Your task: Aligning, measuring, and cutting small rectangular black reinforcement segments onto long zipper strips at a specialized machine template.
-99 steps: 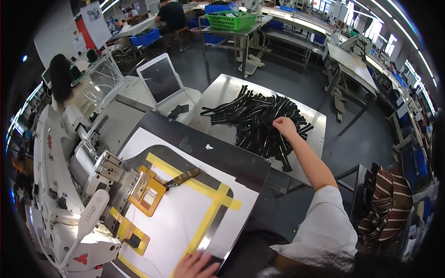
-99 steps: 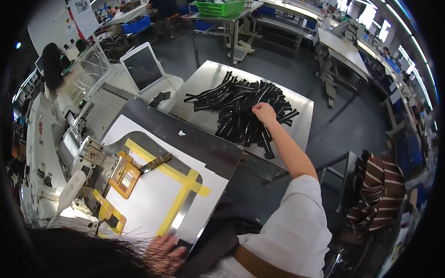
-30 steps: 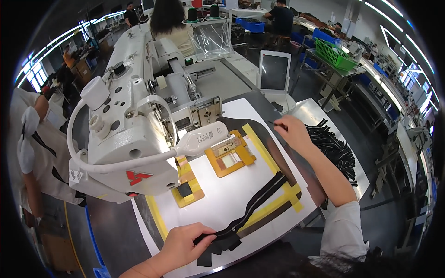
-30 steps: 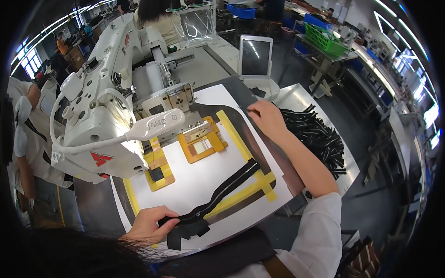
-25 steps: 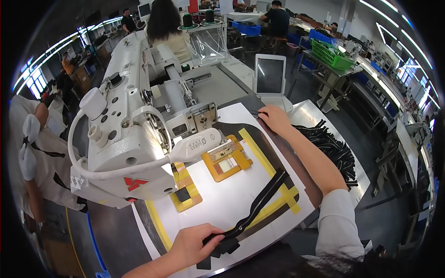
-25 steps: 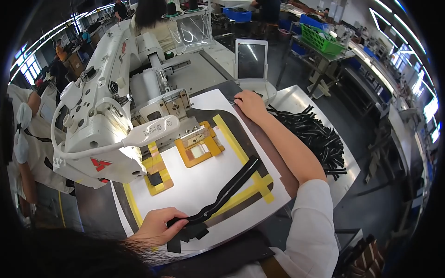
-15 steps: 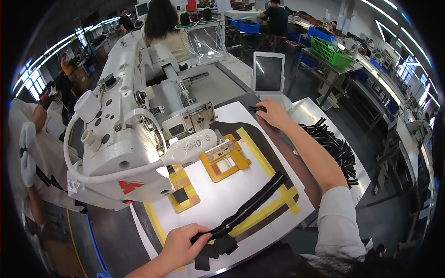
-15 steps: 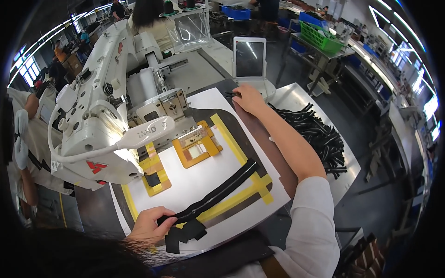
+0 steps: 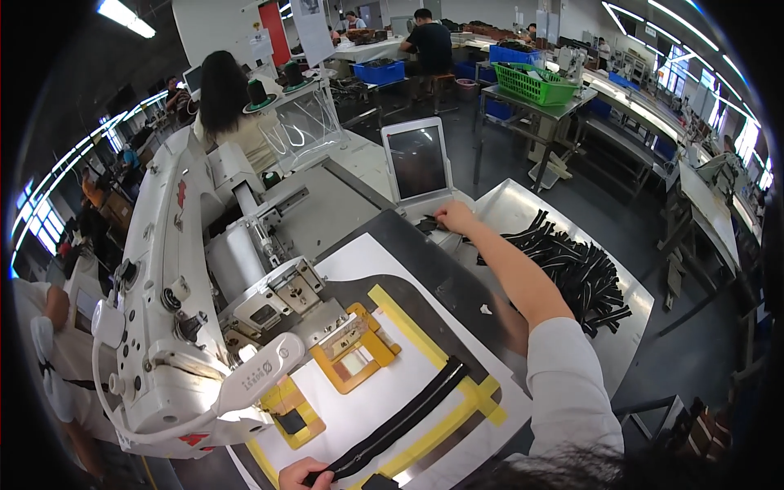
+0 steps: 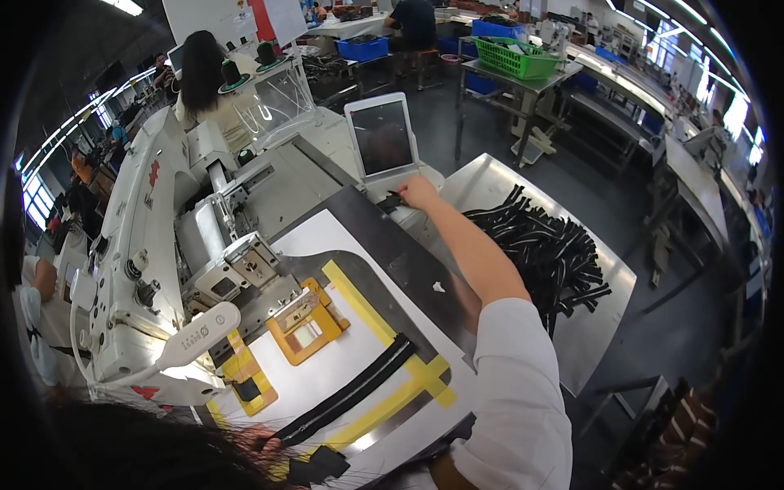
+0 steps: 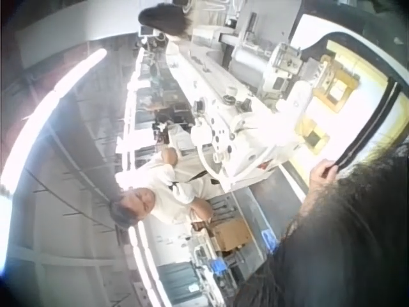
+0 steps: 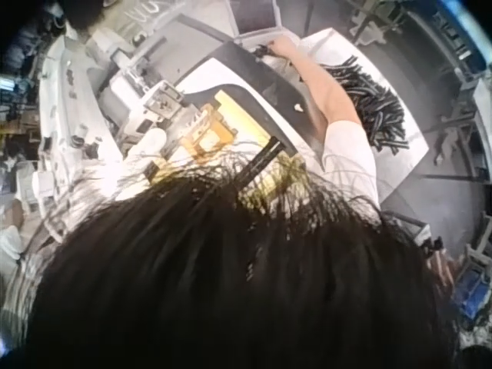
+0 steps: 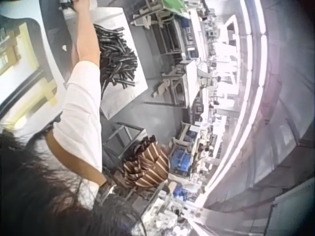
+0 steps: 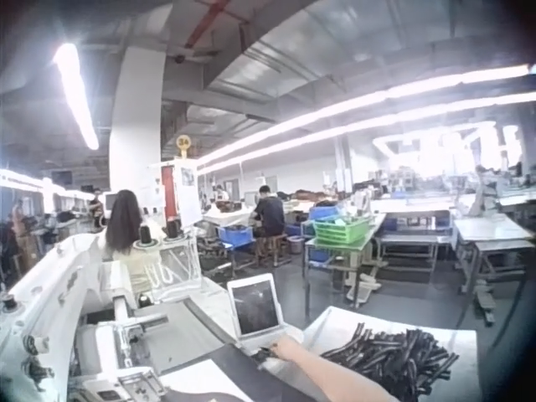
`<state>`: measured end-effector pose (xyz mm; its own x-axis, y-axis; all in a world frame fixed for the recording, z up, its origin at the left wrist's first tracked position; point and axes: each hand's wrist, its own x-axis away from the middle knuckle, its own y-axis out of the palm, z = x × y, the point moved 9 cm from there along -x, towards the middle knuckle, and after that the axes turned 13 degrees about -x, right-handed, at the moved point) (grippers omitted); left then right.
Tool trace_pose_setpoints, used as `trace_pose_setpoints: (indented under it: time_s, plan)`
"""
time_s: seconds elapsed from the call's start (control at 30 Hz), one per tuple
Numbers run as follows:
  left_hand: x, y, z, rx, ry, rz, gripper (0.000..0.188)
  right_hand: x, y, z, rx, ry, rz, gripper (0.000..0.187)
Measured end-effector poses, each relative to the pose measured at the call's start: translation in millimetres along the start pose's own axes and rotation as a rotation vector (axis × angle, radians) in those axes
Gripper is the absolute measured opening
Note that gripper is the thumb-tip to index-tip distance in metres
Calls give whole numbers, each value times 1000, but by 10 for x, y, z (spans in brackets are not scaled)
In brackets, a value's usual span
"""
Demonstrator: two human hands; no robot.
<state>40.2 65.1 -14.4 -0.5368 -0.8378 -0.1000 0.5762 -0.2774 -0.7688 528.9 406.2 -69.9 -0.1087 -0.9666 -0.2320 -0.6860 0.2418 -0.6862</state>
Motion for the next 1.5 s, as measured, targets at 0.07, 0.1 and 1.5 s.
trace_pose_setpoints:
  time_s: [0.07,0.1,1.5]
  plan:
    - [53,71,-185,30,50,-63,7,-100,312,-27,22,-7,-29,16]
    - [102,157,-448,267,-121,-132,6,-151,393,-59,11,-10,-37,16]
    - [-296,-283,334,-831,-17,227,55,2301,1469,-3538,-180,-297,-757,24]
